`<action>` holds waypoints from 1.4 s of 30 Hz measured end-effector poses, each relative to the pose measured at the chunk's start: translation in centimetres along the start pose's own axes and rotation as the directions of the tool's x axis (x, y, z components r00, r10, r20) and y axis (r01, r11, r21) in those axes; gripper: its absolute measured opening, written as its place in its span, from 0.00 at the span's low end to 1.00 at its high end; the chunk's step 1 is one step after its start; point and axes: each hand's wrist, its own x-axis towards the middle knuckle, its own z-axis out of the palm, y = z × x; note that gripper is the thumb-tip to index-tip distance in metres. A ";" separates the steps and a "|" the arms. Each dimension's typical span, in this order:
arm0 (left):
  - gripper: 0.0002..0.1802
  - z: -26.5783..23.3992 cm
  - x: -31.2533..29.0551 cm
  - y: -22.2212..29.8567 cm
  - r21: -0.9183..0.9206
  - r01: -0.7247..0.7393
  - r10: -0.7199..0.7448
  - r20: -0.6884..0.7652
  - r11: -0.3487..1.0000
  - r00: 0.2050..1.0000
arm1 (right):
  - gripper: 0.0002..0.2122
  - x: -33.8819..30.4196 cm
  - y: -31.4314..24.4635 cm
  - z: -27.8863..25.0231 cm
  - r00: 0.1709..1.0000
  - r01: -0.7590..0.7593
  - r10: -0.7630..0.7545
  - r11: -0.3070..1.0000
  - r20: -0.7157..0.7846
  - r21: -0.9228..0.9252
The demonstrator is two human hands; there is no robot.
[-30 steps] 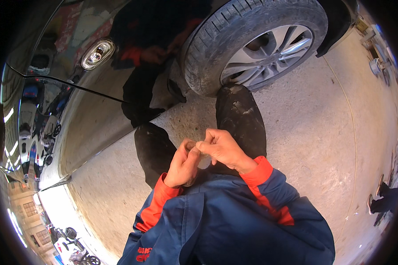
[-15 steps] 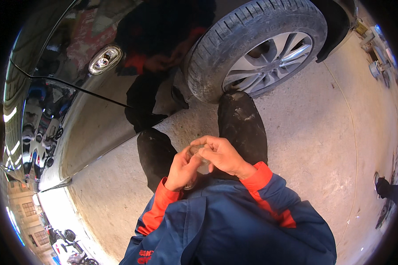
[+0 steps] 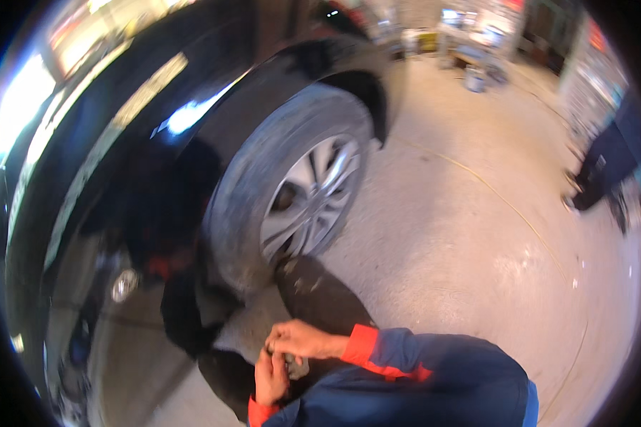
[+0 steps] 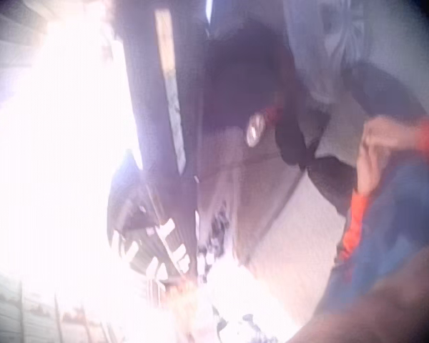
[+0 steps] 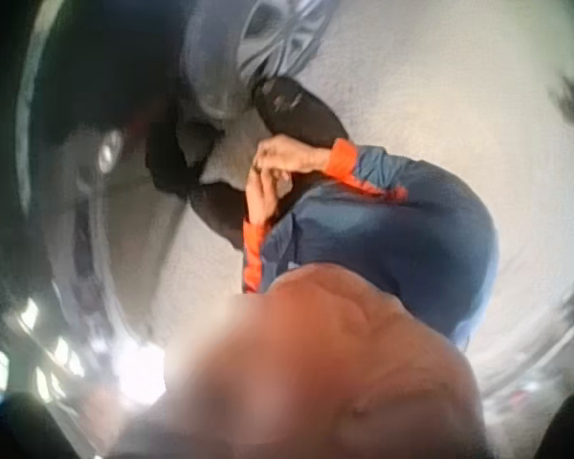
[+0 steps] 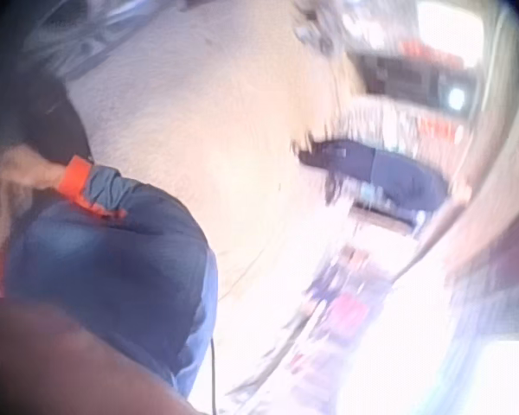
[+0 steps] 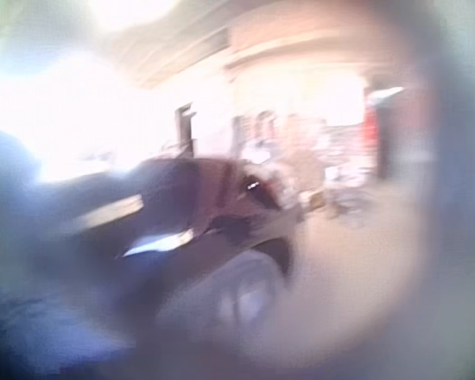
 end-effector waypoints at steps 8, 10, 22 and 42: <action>0.25 0.8 1.1 -2.3 0.159 -0.065 0.079 -0.087 0.985 0.993 | 0.13 1.0 2.6 0.7 0.962 0.160 -0.169 0.985 -0.215 -0.058; 0.26 1.8 0.9 -2.0 0.163 -0.026 0.059 -0.205 0.986 0.977 | 0.11 1.1 3.0 1.6 0.918 0.267 -0.241 0.963 -0.314 0.041; 0.13 2.8 0.5 -0.4 -0.421 0.047 -0.110 -0.126 0.906 0.986 | 0.03 1.5 3.3 1.7 0.810 0.325 -0.340 0.938 -0.479 -0.117; 0.21 3.0 1.0 0.6 -0.190 -0.024 -0.051 -0.381 0.981 0.923 | 0.05 0.9 0.4 2.2 0.865 0.313 -0.316 0.947 -0.389 -0.073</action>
